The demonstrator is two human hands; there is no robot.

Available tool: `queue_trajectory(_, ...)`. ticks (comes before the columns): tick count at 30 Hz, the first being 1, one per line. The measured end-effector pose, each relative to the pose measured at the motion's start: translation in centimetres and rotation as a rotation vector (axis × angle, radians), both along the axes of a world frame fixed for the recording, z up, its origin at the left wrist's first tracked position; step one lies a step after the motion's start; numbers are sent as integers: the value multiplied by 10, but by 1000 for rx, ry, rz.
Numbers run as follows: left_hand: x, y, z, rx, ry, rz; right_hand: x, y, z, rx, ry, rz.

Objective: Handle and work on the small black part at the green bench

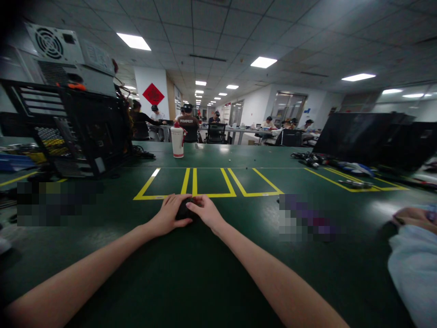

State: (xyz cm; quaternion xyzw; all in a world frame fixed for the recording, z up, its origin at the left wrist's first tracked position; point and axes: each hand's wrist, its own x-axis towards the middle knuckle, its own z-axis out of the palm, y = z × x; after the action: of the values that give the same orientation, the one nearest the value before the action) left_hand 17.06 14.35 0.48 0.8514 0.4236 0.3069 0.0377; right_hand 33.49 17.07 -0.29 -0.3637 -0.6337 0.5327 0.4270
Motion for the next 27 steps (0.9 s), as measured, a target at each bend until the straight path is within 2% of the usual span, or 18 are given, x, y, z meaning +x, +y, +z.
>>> queue_trajectory(8,0,2,-3,7,4,7,2,-10,7,-11,134,159)
queue_trajectory(13,0,2,-2,0,11,11,1,-15,9,16,110,100)
queue_trajectory(17,0,1,-1,-4,10,2,0,-9,4,49,66,40)
queue_trajectory(20,0,1,-2,-1,14,7,0,-4,1,12,41,21)
queue_trajectory(27,0,2,-3,0,13,12,4,-7,7,-16,79,169)
